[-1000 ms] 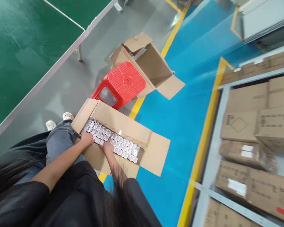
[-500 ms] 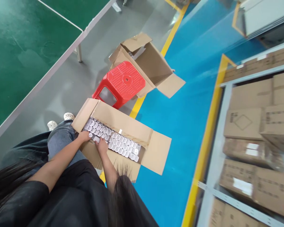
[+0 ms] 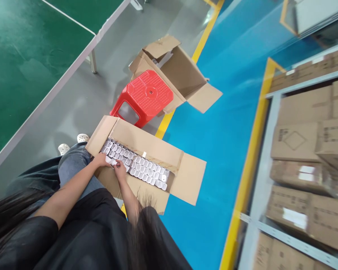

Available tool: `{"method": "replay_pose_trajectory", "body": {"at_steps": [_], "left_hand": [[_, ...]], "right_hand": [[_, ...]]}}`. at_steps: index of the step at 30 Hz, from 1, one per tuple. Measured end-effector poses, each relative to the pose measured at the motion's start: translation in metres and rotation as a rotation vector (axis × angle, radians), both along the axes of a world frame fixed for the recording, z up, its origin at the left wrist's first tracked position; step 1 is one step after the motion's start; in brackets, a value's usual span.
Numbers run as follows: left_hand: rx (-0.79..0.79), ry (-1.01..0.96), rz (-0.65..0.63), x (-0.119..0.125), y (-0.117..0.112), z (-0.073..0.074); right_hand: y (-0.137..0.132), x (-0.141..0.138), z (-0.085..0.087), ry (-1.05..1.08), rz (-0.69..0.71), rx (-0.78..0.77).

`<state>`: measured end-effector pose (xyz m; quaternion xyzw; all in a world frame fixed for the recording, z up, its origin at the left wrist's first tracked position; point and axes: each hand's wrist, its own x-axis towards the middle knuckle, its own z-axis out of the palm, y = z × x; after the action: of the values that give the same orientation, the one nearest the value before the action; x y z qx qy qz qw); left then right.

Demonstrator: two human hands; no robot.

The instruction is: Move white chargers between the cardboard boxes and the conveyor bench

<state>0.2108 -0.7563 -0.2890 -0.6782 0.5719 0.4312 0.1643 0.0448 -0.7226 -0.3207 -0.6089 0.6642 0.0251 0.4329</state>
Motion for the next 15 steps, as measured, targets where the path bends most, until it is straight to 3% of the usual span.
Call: {"method": "replay_pose_trajectory", "body": {"at_steps": [6, 15], "left_hand": [[-0.065, -0.120, 0.032, -0.015, 0.008, 0.016], [0.061, 0.035, 0.014, 0.009, -0.004, 0.013]], "right_hand": [[0.013, 0.012, 0.006, -0.196, -0.135, -0.110], [0.007, 0.015, 0.003, -0.239, -0.150, -0.136]]}}
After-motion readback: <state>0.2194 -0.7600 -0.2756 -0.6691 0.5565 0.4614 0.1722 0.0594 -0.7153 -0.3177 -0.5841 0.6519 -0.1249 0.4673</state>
